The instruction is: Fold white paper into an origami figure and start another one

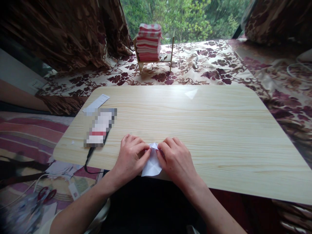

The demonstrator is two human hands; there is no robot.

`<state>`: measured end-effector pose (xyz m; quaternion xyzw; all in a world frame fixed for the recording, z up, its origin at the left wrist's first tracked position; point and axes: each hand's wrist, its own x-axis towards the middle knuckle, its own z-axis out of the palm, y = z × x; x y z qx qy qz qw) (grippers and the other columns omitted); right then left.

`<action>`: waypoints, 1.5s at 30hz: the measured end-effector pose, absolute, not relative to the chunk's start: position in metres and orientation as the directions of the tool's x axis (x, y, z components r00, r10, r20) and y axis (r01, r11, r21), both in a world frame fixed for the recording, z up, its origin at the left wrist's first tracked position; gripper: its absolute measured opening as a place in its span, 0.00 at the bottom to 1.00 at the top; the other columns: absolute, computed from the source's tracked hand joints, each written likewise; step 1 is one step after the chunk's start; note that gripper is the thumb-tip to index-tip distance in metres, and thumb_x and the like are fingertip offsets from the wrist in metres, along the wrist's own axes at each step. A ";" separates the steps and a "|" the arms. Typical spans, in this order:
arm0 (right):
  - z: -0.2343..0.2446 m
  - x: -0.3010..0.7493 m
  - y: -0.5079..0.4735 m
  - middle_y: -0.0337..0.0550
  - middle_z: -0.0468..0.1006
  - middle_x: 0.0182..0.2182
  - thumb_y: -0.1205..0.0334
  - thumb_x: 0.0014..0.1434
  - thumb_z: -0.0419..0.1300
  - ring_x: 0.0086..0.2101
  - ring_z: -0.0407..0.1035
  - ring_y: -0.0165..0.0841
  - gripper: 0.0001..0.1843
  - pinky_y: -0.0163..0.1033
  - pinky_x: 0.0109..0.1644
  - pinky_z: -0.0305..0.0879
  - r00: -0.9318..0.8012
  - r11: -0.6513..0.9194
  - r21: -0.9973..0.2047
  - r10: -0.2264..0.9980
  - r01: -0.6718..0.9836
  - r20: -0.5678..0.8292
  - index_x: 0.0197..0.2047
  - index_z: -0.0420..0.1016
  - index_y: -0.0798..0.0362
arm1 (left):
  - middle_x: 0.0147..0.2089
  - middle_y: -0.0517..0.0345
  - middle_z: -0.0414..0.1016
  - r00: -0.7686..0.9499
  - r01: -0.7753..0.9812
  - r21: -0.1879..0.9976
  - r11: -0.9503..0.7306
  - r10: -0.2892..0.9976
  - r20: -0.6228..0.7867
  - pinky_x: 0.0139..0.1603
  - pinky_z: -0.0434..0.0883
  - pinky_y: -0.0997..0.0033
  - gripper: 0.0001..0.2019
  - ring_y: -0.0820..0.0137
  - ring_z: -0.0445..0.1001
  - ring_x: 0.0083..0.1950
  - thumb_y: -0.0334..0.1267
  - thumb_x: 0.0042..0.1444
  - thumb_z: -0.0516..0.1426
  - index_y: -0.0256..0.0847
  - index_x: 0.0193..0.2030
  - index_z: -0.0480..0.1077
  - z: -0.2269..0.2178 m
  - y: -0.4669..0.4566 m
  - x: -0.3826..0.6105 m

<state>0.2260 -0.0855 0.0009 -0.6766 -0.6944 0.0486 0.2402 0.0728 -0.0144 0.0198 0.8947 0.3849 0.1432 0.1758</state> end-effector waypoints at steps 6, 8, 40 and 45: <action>0.001 0.223 -0.083 0.44 0.72 0.29 0.65 0.60 0.55 0.34 0.64 0.36 0.08 0.40 0.39 0.59 0.048 0.057 -0.364 0.961 0.930 0.273 0.31 0.72 0.55 | 0.33 0.57 0.75 0.638 0.669 0.368 -0.646 0.753 0.164 0.62 0.51 0.47 0.08 0.63 0.68 0.43 0.38 0.56 0.56 0.40 0.27 0.69 0.016 -0.015 0.078; 0.001 0.222 -0.082 0.44 0.72 0.28 0.66 0.59 0.56 0.33 0.63 0.36 0.07 0.40 0.37 0.58 0.056 0.046 -0.350 0.960 0.936 0.274 0.29 0.71 0.54 | 0.32 0.57 0.75 0.634 0.677 0.347 -0.650 0.754 0.175 0.62 0.51 0.47 0.08 0.63 0.68 0.43 0.37 0.56 0.56 0.40 0.26 0.69 0.014 -0.016 0.080; 0.000 0.224 -0.081 0.45 0.73 0.30 0.66 0.64 0.51 0.34 0.65 0.36 0.10 0.40 0.38 0.61 0.002 0.118 -0.375 0.953 0.919 0.304 0.40 0.75 0.56 | 0.31 0.59 0.76 0.675 0.566 0.391 -0.725 0.681 0.285 0.63 0.52 0.50 0.04 0.66 0.70 0.40 0.35 0.56 0.55 0.41 0.34 0.70 0.004 -0.005 0.074; 0.000 0.224 -0.083 0.44 0.73 0.30 0.64 0.62 0.54 0.33 0.65 0.35 0.09 0.40 0.38 0.63 0.021 0.115 -0.426 0.953 0.897 0.301 0.34 0.74 0.54 | 0.31 0.58 0.76 0.655 0.599 0.391 -0.699 0.708 0.262 0.62 0.54 0.51 0.03 0.65 0.69 0.39 0.34 0.54 0.56 0.41 0.33 0.71 0.006 -0.006 0.082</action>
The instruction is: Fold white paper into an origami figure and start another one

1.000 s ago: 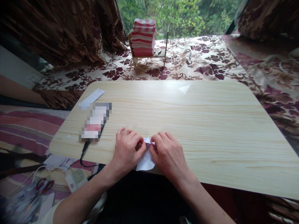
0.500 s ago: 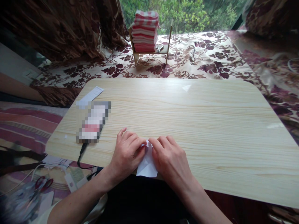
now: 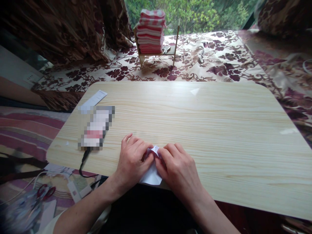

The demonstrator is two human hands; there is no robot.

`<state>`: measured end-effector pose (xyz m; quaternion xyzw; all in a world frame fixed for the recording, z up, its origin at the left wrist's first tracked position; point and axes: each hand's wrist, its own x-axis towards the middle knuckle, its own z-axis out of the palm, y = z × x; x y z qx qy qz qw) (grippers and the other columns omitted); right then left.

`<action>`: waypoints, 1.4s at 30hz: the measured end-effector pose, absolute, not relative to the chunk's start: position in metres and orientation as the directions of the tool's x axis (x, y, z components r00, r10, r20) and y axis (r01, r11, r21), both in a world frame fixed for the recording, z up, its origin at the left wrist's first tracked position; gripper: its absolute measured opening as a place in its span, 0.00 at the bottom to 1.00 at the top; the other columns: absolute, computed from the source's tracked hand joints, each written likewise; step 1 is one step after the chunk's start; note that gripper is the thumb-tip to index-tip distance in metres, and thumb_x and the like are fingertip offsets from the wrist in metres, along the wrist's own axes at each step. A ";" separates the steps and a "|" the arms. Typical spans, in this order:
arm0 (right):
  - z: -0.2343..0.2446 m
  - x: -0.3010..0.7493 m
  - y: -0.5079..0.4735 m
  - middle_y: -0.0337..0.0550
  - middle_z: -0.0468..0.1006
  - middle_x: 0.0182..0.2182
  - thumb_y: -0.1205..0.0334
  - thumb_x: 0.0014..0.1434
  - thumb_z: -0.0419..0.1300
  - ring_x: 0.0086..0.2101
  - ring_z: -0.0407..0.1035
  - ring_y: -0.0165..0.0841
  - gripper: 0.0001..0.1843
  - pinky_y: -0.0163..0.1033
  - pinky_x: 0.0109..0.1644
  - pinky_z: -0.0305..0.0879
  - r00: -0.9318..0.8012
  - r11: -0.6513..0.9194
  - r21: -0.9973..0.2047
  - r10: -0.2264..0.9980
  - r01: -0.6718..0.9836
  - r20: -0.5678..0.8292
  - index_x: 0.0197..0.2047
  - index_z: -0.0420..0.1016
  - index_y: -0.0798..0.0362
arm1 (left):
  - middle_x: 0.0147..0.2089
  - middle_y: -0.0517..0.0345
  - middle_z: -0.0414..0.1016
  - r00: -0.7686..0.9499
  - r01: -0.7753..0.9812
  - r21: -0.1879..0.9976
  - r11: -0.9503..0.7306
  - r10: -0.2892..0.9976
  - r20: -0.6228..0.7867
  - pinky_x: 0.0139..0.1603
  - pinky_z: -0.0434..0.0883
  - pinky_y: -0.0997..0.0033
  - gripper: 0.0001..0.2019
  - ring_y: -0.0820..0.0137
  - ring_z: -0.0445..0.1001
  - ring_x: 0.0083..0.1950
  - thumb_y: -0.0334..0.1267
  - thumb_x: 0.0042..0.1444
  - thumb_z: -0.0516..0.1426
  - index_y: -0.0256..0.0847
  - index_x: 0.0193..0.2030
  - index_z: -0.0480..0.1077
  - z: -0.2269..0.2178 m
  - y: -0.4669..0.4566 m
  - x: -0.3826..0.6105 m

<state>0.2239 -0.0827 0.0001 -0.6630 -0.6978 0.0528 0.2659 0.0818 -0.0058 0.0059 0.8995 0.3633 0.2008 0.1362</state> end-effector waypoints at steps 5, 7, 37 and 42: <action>0.004 0.228 -0.090 0.47 0.73 0.33 0.65 0.61 0.55 0.36 0.65 0.36 0.08 0.40 0.39 0.65 -0.056 0.186 -0.435 0.954 0.881 0.294 0.40 0.75 0.55 | 0.31 0.58 0.75 0.657 0.598 0.392 -0.699 0.708 0.260 0.62 0.53 0.52 0.04 0.66 0.69 0.39 0.32 0.55 0.55 0.41 0.32 0.70 0.006 -0.007 0.082; 0.004 0.232 -0.093 0.47 0.73 0.35 0.66 0.61 0.55 0.36 0.64 0.36 0.10 0.41 0.40 0.66 -0.099 0.215 -0.405 0.952 0.889 0.288 0.44 0.75 0.56 | 0.32 0.59 0.76 0.677 0.576 0.393 -0.717 0.688 0.262 0.63 0.52 0.51 0.04 0.66 0.69 0.40 0.32 0.56 0.54 0.41 0.35 0.71 0.006 -0.007 0.080; 0.009 0.244 -0.095 0.48 0.73 0.37 0.70 0.61 0.54 0.37 0.63 0.37 0.12 0.41 0.39 0.62 -0.226 0.280 -0.226 0.945 0.933 0.238 0.46 0.73 0.53 | 0.34 0.59 0.76 0.731 0.528 0.363 -0.768 0.628 0.268 0.64 0.48 0.50 0.08 0.67 0.70 0.41 0.33 0.60 0.52 0.42 0.36 0.73 0.008 -0.011 0.080; 0.013 0.238 -0.093 0.46 0.72 0.34 0.67 0.60 0.55 0.35 0.63 0.36 0.09 0.41 0.40 0.62 -0.185 0.239 -0.276 0.961 0.931 0.207 0.43 0.75 0.54 | 0.33 0.58 0.75 0.710 0.574 0.351 -0.740 0.663 0.238 0.64 0.50 0.49 0.06 0.66 0.69 0.41 0.35 0.57 0.55 0.40 0.31 0.71 0.011 -0.012 0.076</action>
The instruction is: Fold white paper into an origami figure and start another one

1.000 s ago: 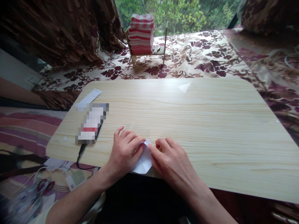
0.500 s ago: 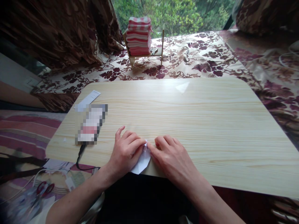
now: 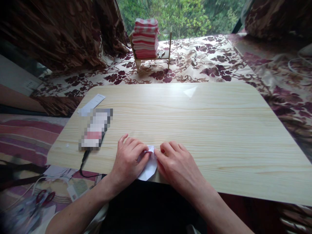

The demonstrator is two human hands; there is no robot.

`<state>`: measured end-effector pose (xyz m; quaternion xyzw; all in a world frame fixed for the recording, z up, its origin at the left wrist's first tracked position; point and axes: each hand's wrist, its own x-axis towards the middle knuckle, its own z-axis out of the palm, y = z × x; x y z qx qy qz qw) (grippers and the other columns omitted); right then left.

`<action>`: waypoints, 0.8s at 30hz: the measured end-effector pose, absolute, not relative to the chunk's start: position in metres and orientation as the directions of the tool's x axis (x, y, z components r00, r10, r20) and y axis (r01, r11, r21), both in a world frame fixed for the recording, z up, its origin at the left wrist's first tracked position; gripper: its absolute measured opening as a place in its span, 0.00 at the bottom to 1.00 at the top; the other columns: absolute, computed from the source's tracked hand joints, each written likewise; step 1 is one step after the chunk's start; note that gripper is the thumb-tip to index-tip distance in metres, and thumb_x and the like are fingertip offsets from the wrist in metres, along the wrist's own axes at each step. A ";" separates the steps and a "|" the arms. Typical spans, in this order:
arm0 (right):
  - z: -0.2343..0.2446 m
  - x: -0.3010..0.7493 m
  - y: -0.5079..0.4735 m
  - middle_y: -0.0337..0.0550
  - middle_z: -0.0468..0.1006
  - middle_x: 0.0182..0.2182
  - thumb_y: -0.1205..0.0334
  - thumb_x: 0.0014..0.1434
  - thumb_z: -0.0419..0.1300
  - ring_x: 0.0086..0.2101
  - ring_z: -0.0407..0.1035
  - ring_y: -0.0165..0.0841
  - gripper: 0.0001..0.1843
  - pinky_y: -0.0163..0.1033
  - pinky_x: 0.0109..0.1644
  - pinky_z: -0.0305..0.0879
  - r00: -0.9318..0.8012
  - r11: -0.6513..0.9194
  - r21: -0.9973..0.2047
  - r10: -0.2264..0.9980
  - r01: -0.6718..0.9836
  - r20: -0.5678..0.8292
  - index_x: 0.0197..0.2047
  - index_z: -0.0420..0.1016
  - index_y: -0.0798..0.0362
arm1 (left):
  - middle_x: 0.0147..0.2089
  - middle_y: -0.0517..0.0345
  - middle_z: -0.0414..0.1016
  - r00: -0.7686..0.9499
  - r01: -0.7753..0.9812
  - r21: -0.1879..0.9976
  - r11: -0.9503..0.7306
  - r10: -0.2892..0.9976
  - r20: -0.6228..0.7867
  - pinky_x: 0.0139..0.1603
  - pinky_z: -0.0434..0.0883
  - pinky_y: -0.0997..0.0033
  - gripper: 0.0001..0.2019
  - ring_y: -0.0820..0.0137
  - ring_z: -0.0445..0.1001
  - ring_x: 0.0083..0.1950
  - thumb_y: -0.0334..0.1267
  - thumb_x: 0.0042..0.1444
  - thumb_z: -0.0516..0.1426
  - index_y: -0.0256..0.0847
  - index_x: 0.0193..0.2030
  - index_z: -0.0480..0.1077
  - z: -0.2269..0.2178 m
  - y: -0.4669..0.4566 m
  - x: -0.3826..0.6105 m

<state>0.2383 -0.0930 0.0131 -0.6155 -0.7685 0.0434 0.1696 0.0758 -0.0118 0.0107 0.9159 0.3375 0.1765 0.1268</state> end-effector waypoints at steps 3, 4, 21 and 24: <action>0.015 0.236 -0.093 0.46 0.71 0.34 0.66 0.60 0.56 0.36 0.63 0.37 0.08 0.42 0.41 0.61 -0.180 0.231 -0.279 0.964 0.932 0.195 0.41 0.74 0.54 | 0.35 0.58 0.74 0.723 0.557 0.377 -0.740 0.655 0.219 0.63 0.50 0.48 0.05 0.65 0.69 0.42 0.37 0.57 0.56 0.40 0.33 0.72 0.015 -0.012 0.069; 0.016 0.236 -0.093 0.46 0.71 0.34 0.66 0.60 0.56 0.36 0.63 0.37 0.08 0.42 0.41 0.61 -0.181 0.230 -0.277 0.964 0.933 0.192 0.41 0.74 0.54 | 0.36 0.57 0.74 0.733 0.543 0.390 -0.744 0.646 0.213 0.63 0.51 0.48 0.05 0.65 0.69 0.43 0.37 0.57 0.56 0.41 0.34 0.73 0.016 -0.012 0.066; 0.014 0.235 -0.091 0.47 0.72 0.35 0.72 0.58 0.54 0.36 0.63 0.38 0.12 0.43 0.40 0.63 -0.215 0.256 -0.234 0.959 0.938 0.185 0.44 0.73 0.54 | 0.41 0.51 0.74 0.841 0.311 0.483 -0.819 0.473 0.261 0.53 0.64 0.59 0.13 0.64 0.67 0.45 0.27 0.57 0.51 0.36 0.45 0.73 0.012 0.021 0.051; 0.014 0.236 -0.090 0.46 0.72 0.35 0.65 0.61 0.54 0.36 0.64 0.38 0.08 0.42 0.40 0.63 -0.197 0.239 -0.276 0.965 0.931 0.171 0.41 0.74 0.53 | 0.46 0.48 0.73 0.822 0.344 0.523 -0.780 0.519 0.235 0.53 0.65 0.60 0.12 0.63 0.67 0.49 0.29 0.56 0.53 0.35 0.46 0.72 0.017 0.024 0.050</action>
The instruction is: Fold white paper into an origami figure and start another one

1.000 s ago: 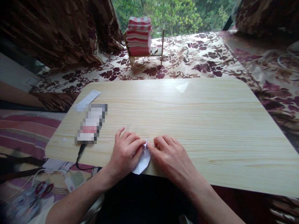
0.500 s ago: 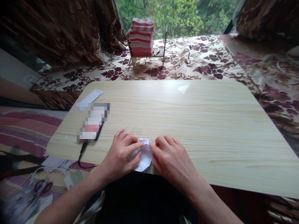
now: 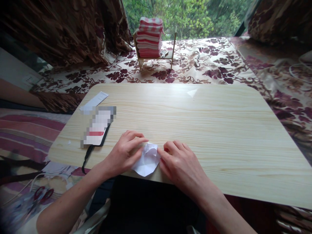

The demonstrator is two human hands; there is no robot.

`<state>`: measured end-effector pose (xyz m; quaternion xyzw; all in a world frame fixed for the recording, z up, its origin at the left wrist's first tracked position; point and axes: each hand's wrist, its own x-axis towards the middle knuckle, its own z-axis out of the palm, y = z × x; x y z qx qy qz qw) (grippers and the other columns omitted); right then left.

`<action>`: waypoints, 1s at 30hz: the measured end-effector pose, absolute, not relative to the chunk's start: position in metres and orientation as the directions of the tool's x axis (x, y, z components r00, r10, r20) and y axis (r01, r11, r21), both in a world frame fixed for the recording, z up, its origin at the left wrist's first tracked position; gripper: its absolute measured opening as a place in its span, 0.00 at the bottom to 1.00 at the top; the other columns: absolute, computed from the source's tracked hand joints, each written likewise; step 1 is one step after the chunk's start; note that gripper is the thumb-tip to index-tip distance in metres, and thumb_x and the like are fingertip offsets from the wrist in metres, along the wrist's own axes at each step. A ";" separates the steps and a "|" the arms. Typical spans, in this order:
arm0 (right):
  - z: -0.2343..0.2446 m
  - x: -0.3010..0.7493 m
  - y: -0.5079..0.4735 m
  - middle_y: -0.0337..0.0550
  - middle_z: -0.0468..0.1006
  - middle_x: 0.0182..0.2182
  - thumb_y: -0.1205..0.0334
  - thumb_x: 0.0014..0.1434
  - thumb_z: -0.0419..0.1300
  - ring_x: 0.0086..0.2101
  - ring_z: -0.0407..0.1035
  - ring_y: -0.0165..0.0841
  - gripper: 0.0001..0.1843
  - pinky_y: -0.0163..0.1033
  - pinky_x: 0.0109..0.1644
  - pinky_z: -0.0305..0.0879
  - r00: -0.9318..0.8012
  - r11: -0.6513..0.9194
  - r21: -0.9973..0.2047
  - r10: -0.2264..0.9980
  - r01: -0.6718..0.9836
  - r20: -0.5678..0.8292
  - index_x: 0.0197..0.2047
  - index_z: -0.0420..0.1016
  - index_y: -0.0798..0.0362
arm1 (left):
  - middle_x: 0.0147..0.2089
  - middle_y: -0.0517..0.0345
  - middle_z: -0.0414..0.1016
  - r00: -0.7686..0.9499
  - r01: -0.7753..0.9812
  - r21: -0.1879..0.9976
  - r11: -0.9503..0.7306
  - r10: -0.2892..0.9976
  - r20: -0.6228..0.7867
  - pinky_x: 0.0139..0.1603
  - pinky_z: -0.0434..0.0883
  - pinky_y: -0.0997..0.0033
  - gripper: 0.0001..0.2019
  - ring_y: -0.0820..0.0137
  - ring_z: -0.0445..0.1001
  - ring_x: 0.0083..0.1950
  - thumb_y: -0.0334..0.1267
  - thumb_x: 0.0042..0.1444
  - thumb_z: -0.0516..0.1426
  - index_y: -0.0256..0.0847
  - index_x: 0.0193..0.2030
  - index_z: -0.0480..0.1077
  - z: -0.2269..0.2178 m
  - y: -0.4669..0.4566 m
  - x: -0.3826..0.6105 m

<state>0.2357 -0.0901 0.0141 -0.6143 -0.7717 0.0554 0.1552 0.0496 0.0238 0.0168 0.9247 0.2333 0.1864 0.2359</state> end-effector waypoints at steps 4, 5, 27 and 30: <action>0.014 0.232 -0.089 0.45 0.74 0.33 0.53 0.61 0.56 0.34 0.66 0.37 0.12 0.42 0.38 0.63 -0.115 0.183 -0.309 0.968 0.933 0.225 0.38 0.74 0.53 | 0.50 0.48 0.71 0.835 0.363 0.533 -0.764 0.521 0.178 0.57 0.62 0.59 0.15 0.61 0.66 0.53 0.31 0.52 0.56 0.35 0.48 0.70 0.021 0.023 0.048; 0.014 0.230 -0.088 0.45 0.74 0.33 0.52 0.60 0.57 0.34 0.67 0.37 0.13 0.42 0.38 0.63 -0.079 0.161 -0.311 0.962 0.937 0.261 0.38 0.74 0.53 | 0.50 0.49 0.71 0.834 0.368 0.533 -0.762 0.524 0.174 0.57 0.62 0.59 0.15 0.62 0.66 0.52 0.31 0.51 0.57 0.35 0.48 0.70 0.021 0.022 0.048; 0.013 0.224 -0.050 0.44 0.76 0.33 0.66 0.58 0.54 0.35 0.70 0.37 0.08 0.40 0.39 0.64 0.247 -0.098 -0.553 0.948 0.827 0.202 0.33 0.75 0.52 | 0.41 0.54 0.74 0.721 0.456 0.519 -0.722 0.642 0.260 0.52 0.64 0.57 0.03 0.63 0.69 0.45 0.34 0.55 0.57 0.41 0.36 0.73 0.012 0.002 0.055; 0.012 0.224 -0.049 0.44 0.76 0.33 0.65 0.58 0.54 0.35 0.70 0.36 0.08 0.40 0.39 0.64 0.229 -0.075 -0.561 0.951 0.824 0.208 0.33 0.75 0.52 | 0.42 0.54 0.73 0.622 0.528 0.524 -0.668 0.725 0.297 0.52 0.63 0.56 0.05 0.62 0.68 0.47 0.35 0.54 0.58 0.41 0.38 0.73 0.012 0.009 0.061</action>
